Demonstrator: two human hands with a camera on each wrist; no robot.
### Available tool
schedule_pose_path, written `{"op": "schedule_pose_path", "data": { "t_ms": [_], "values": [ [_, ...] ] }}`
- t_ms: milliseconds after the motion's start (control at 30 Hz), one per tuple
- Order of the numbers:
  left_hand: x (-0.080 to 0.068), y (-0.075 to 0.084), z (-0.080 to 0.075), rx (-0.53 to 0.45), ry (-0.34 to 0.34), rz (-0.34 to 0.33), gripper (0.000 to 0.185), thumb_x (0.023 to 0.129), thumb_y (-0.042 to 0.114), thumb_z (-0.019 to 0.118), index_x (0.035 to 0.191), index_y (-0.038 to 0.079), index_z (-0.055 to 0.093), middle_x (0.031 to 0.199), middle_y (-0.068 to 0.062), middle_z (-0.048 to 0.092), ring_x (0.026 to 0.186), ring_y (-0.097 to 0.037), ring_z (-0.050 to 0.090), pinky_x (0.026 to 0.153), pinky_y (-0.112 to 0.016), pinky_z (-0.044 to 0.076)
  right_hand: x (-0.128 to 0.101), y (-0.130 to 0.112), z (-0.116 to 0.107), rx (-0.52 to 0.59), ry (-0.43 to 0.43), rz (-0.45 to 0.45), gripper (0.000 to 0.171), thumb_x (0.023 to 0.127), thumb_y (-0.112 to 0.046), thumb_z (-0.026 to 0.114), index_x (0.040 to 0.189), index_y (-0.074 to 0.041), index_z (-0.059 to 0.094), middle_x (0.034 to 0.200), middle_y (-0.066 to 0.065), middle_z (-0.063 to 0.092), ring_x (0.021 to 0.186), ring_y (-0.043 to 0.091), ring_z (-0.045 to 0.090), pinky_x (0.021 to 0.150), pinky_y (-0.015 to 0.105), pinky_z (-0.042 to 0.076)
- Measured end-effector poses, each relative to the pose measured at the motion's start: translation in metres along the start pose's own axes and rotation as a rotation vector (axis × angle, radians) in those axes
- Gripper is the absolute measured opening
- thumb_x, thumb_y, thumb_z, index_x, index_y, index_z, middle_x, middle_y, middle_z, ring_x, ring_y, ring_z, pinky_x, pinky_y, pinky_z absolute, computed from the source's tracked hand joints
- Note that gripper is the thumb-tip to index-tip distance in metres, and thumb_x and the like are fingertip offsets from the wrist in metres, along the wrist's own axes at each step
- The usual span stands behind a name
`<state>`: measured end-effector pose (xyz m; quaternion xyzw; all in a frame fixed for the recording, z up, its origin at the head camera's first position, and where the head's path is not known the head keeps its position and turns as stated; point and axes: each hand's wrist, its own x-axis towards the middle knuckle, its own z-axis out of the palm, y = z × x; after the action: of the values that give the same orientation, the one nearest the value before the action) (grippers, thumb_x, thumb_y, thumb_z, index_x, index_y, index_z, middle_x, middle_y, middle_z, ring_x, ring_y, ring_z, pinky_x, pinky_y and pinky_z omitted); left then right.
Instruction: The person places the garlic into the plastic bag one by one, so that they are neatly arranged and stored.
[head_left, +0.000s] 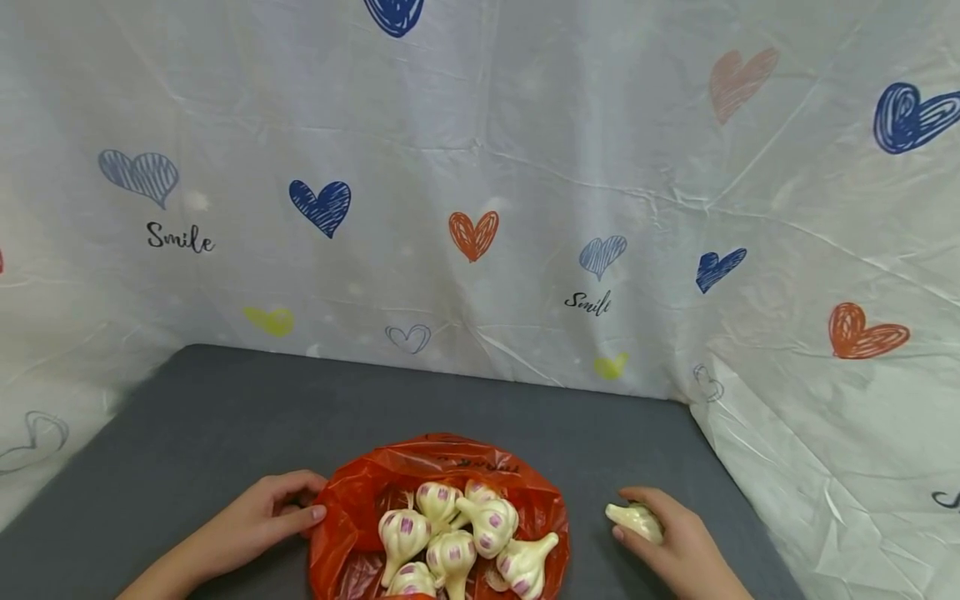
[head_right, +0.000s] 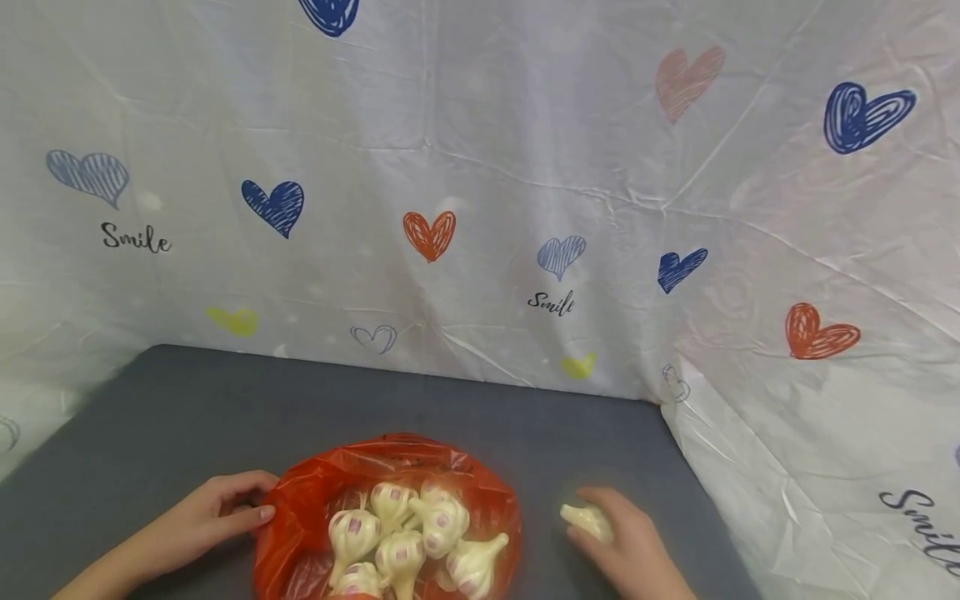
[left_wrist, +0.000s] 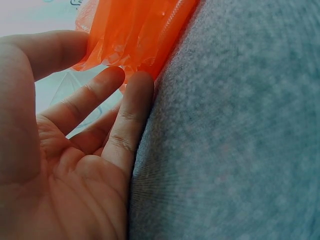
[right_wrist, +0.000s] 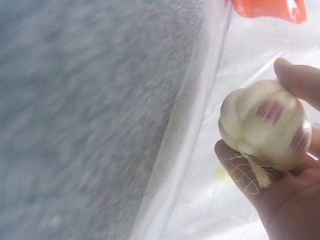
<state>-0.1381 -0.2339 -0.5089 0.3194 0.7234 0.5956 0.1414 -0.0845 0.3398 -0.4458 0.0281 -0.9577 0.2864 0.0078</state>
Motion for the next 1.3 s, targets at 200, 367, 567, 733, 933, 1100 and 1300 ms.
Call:
{"op": "schedule_pose_path", "data": {
  "t_ms": [200, 367, 567, 733, 933, 1100, 1300],
  "values": [
    [-0.003, -0.001, -0.001, 0.003, 0.008, -0.011, 0.025, 0.115, 0.005, 0.053, 0.134, 0.003, 0.07, 0.116, -0.008, 0.077, 0.098, -0.021, 0.074, 0.082, -0.033, 0.062, 0.006, -0.01, 0.007, 0.033, 0.022, -0.067, 0.044, 0.095, -0.038, 0.088, 0.132, -0.018, 0.075, 0.13, 0.001, 0.074, 0.107, 0.015, 0.069, 0.08, 0.031, 0.057],
    [-0.003, 0.001, -0.001, 0.008, 0.008, -0.01, 0.026, 0.115, 0.005, 0.054, 0.135, 0.003, 0.07, 0.116, -0.008, 0.077, 0.097, -0.022, 0.074, 0.082, -0.033, 0.062, 0.008, -0.019, 0.013, 0.045, 0.048, -0.142, 0.04, 0.097, -0.036, 0.087, 0.131, -0.019, 0.075, 0.128, -0.001, 0.074, 0.107, 0.013, 0.07, 0.082, 0.031, 0.058],
    [-0.003, 0.001, -0.001, 0.003, 0.013, -0.01, 0.026, 0.115, 0.005, 0.054, 0.135, 0.003, 0.07, 0.116, -0.008, 0.078, 0.096, -0.022, 0.075, 0.081, -0.034, 0.063, 0.012, -0.031, 0.018, 0.062, 0.05, -0.201, 0.037, 0.098, -0.034, 0.086, 0.13, -0.021, 0.076, 0.127, -0.002, 0.074, 0.108, 0.012, 0.07, 0.084, 0.032, 0.059],
    [-0.002, 0.002, 0.0, -0.001, 0.012, 0.002, 0.026, 0.115, 0.004, 0.054, 0.135, 0.003, 0.07, 0.116, -0.008, 0.077, 0.096, -0.023, 0.075, 0.081, -0.034, 0.063, 0.012, -0.04, 0.02, 0.084, 0.044, -0.235, 0.036, 0.097, -0.036, 0.086, 0.129, -0.024, 0.075, 0.126, -0.005, 0.074, 0.108, 0.013, 0.071, 0.082, 0.031, 0.06],
    [0.0, 0.003, 0.003, 0.007, 0.018, 0.016, 0.025, 0.114, 0.004, 0.055, 0.134, 0.003, 0.07, 0.114, -0.008, 0.078, 0.095, -0.022, 0.075, 0.081, -0.034, 0.062, 0.013, -0.051, 0.02, 0.068, 0.083, -0.287, 0.034, 0.097, -0.037, 0.086, 0.128, -0.028, 0.075, 0.125, -0.012, 0.073, 0.111, 0.013, 0.072, 0.086, 0.032, 0.062],
    [0.0, 0.003, 0.003, 0.02, 0.024, 0.03, 0.025, 0.114, 0.003, 0.056, 0.134, 0.003, 0.07, 0.113, -0.008, 0.078, 0.095, -0.021, 0.075, 0.08, -0.034, 0.063, 0.016, -0.057, 0.02, 0.055, 0.114, -0.35, 0.033, 0.098, -0.035, 0.086, 0.128, -0.03, 0.074, 0.125, -0.016, 0.071, 0.11, 0.008, 0.07, 0.086, 0.033, 0.062],
    [-0.001, 0.003, 0.004, 0.015, 0.031, 0.02, 0.025, 0.114, 0.004, 0.056, 0.134, 0.003, 0.07, 0.114, -0.008, 0.078, 0.096, -0.02, 0.075, 0.08, -0.034, 0.063, 0.018, -0.063, 0.022, 0.085, 0.096, -0.37, 0.035, 0.099, -0.034, 0.084, 0.131, -0.031, 0.073, 0.128, -0.016, 0.07, 0.112, 0.012, 0.071, 0.085, 0.032, 0.062]
  ]
}}
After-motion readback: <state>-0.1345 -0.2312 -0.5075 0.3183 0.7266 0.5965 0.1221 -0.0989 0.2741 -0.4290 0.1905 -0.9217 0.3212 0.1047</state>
